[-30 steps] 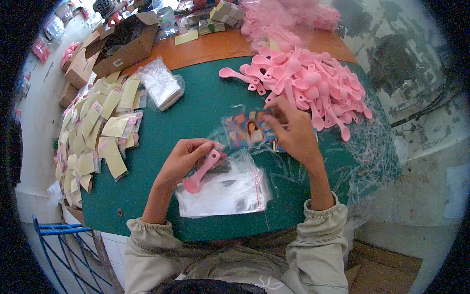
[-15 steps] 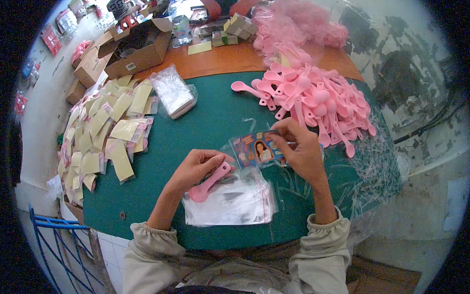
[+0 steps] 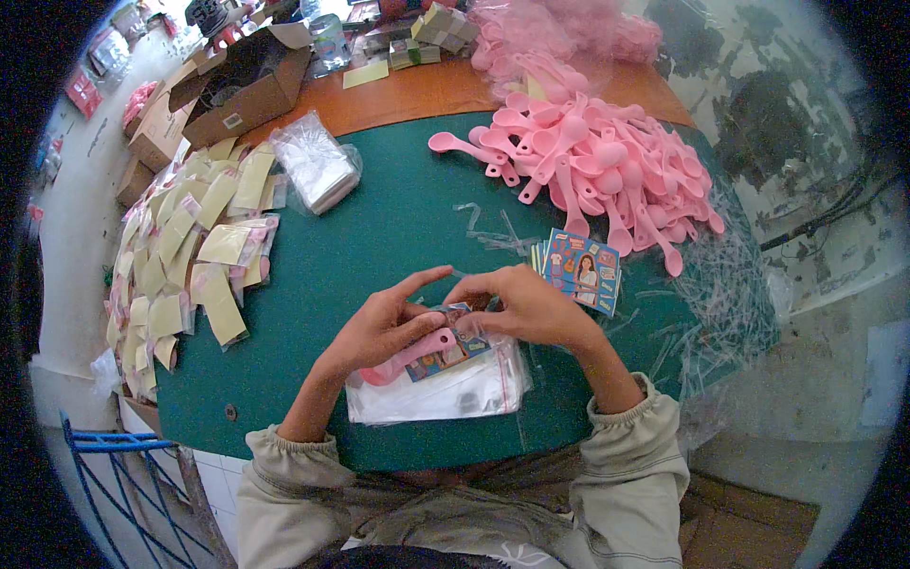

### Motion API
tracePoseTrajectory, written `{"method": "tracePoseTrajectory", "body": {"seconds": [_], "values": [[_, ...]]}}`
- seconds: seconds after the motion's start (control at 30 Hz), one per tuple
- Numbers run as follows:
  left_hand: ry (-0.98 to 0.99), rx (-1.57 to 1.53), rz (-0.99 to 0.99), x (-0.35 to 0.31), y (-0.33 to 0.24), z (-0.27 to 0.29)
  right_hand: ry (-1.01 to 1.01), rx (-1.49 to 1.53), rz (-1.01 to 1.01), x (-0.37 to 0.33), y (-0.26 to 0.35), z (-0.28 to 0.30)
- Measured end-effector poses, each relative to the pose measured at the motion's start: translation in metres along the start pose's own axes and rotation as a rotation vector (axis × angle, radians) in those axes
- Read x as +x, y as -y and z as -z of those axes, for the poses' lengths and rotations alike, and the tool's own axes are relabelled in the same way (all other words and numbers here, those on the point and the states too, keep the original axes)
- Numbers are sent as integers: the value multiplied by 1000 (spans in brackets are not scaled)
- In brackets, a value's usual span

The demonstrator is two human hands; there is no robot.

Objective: The person packages spoons by inserting a spoon and a printed card into a plastic sleeve, peeling off the adhesive cover strip to seal the sleeve, and stacking the packaged spoons onto a pile on the table.

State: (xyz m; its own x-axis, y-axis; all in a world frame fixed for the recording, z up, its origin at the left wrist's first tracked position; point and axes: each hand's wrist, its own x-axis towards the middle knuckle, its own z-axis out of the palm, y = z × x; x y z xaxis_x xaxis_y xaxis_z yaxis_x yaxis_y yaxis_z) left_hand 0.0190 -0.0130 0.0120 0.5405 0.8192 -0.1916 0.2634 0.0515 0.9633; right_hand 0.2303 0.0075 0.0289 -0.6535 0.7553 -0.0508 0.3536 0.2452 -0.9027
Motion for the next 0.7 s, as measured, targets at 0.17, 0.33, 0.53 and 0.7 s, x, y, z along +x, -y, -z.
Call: {"method": "tracePoseTrajectory", "body": {"seconds": [0.17, 0.33, 0.53, 0.7], "values": [[89, 112, 5, -14, -10, 25, -124, 158, -70, -4, -1, 17], [36, -11, -87, -15, 4, 37, -145, 334, -168, -5, 8, 17], [85, -85, 7, -15, -5, 30, -247, 311, -230, -6, -4, 19], [-54, -179, 12, -13, 8, 28, -269, 249, -159, -6, -4, 20]]}}
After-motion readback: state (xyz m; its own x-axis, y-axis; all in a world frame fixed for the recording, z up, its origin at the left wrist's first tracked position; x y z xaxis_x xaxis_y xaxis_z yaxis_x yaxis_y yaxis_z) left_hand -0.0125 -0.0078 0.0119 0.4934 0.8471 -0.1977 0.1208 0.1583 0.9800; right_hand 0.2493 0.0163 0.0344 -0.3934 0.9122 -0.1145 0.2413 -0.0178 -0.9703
